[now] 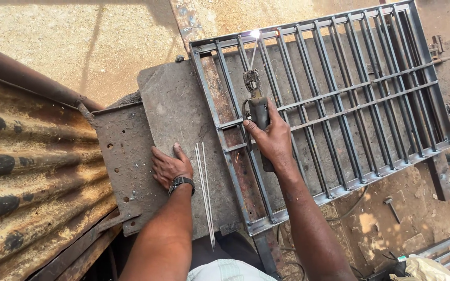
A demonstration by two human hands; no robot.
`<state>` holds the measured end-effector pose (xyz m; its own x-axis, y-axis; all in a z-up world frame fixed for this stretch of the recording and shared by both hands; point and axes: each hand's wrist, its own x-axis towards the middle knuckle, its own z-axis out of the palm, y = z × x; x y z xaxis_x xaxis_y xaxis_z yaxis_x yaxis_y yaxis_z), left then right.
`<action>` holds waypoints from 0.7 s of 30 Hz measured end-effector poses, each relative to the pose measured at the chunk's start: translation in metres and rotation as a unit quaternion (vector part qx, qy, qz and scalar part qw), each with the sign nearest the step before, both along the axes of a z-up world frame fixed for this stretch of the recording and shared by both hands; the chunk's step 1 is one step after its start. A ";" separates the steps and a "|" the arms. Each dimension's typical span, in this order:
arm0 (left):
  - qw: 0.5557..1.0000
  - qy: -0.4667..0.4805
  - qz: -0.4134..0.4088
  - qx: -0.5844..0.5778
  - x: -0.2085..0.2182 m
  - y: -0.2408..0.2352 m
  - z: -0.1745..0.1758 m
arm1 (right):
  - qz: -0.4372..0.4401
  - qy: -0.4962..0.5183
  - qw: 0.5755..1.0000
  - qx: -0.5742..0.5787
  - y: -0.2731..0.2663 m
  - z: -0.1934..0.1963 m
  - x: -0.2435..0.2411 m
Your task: Welding bars onto a metal frame.
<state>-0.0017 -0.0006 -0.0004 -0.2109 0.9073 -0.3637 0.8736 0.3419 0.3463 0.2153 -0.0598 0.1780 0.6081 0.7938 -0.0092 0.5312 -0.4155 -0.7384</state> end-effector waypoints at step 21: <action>1.000 -0.009 -0.014 0.015 -0.004 -0.001 -0.007 | -0.034 -0.027 0.998 -0.037 0.008 -0.025 -0.016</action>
<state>-0.0062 -0.0016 -0.0074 -0.1784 0.9234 -0.3399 0.8764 0.3061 0.3717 0.1988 -0.0521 0.1529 0.6622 0.7486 -0.0317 0.5383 -0.5048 -0.6748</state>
